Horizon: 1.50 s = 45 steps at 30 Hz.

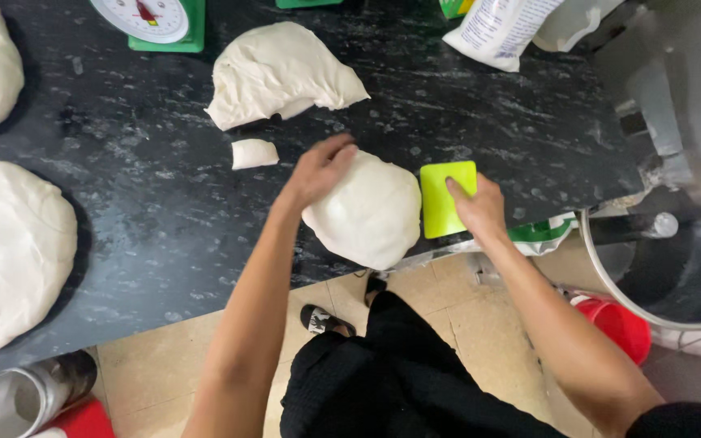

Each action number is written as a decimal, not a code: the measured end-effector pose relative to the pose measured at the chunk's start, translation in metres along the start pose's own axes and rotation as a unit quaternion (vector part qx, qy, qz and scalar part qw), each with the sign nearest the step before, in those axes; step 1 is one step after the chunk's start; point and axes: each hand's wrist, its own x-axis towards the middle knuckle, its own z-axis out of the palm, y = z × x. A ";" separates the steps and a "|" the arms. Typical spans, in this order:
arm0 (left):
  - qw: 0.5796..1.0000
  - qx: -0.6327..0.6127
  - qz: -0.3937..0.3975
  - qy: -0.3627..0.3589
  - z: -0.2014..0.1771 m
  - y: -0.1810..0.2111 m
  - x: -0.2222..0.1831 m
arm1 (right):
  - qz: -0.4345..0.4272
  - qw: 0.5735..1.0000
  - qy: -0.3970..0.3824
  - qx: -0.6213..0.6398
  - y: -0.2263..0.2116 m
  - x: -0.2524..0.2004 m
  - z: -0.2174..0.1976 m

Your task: The person divides large mounds of dough using a scraper, weighs individual portions on a scale, and shapes them into rounded loaves by hand on a dark countertop.

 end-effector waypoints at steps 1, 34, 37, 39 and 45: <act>0.999 0.027 -0.041 -0.022 0.004 0.004 0.003 | -0.013 0.998 -0.005 0.056 -0.001 -0.003 0.012; 0.856 -0.278 -0.181 0.397 -0.145 -0.040 -0.163 | -0.307 0.932 -0.156 0.115 -0.186 -0.023 0.185; 0.878 0.045 -0.246 0.409 -0.172 -0.075 -0.182 | -0.247 0.957 -0.149 0.029 -0.187 -0.047 0.214; 0.804 0.390 -0.242 0.379 -0.188 -0.089 -0.182 | -0.209 0.974 -0.088 -0.018 -0.178 -0.043 0.208; 0.953 0.113 -0.121 0.254 -0.231 -0.083 -0.148 | -0.108 0.992 -0.070 -0.011 -0.161 -0.005 0.161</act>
